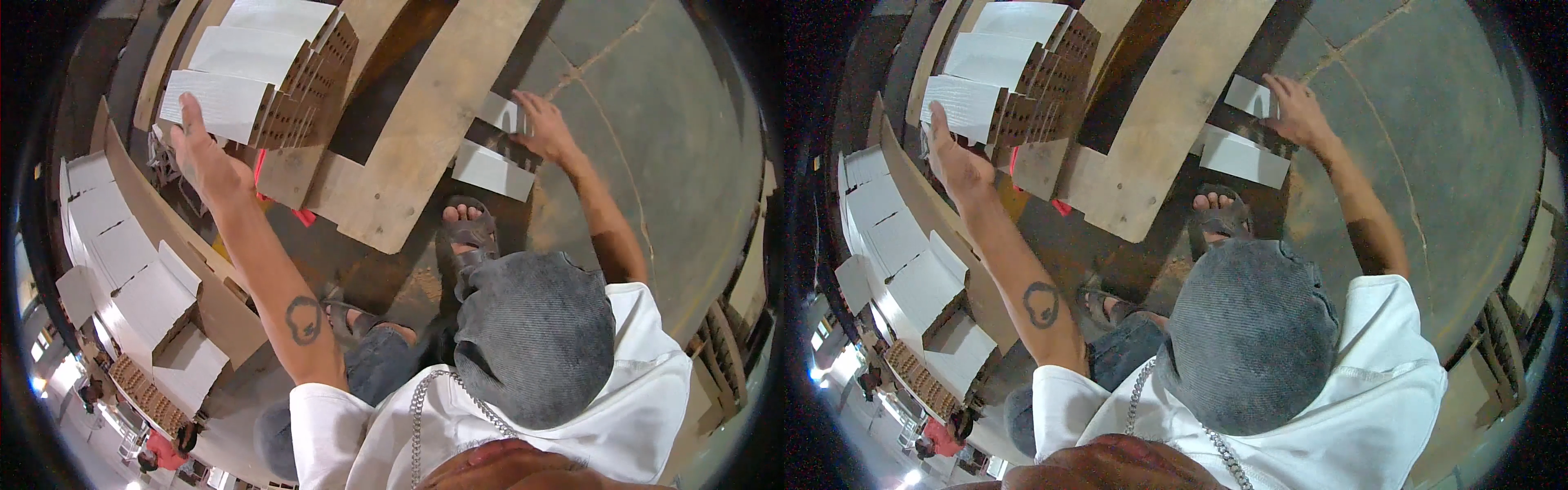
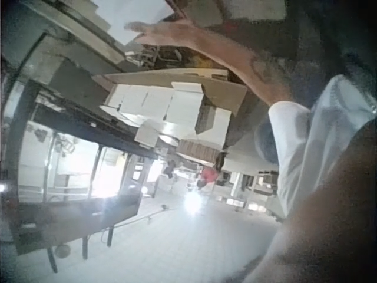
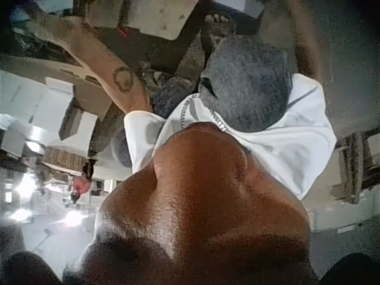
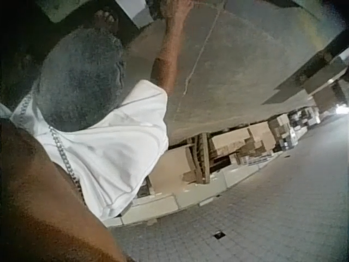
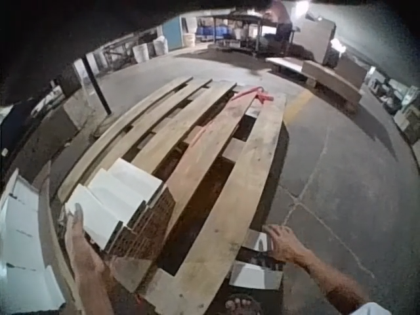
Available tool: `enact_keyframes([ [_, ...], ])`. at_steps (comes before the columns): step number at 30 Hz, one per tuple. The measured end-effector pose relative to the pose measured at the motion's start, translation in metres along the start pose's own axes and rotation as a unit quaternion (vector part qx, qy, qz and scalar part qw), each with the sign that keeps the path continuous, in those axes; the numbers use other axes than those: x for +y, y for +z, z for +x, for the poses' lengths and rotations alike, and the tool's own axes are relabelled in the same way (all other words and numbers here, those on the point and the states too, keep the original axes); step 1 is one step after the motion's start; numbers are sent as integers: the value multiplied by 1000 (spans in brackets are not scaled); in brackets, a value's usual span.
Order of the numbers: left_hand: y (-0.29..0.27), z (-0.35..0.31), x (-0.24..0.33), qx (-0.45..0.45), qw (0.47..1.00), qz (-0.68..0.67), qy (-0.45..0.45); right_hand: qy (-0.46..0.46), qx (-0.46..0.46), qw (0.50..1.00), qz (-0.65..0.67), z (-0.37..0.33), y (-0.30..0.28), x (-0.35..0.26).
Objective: The person picks up several wooden blocks from a table and stacks them together onto a wooden pallet.
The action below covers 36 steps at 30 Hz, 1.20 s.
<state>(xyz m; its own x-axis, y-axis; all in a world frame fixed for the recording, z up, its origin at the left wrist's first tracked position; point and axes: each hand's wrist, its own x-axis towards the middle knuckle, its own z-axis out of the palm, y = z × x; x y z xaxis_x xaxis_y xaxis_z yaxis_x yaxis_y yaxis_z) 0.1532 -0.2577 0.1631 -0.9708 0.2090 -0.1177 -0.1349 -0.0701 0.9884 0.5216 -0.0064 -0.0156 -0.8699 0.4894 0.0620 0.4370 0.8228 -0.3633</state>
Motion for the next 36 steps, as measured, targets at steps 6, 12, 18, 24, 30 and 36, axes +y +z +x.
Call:
enact_keyframes([
  [6, -5, -17, 21, 103, 947, 127, 276, 85, -55, 994, 37, 5, -17, -19],
  [12, -18, -142, -92, -142, 955, 205, 161, -41, -174, 974, 141, -16, -3, -102],
  [18, 43, -228, -237, -442, 794, 174, -380, 138, -292, 932, 167, -19, 50, -45],
  [24, 87, -237, -300, -270, 851, 14, -451, 185, -343, 882, 264, -6, 58, -15],
  [30, 96, -249, -274, -303, 933, 41, -190, 159, -367, 814, 421, -17, 40, -26],
  [36, 112, -234, -207, -352, 900, -48, 255, 189, -215, 868, 405, -24, 30, -53],
])
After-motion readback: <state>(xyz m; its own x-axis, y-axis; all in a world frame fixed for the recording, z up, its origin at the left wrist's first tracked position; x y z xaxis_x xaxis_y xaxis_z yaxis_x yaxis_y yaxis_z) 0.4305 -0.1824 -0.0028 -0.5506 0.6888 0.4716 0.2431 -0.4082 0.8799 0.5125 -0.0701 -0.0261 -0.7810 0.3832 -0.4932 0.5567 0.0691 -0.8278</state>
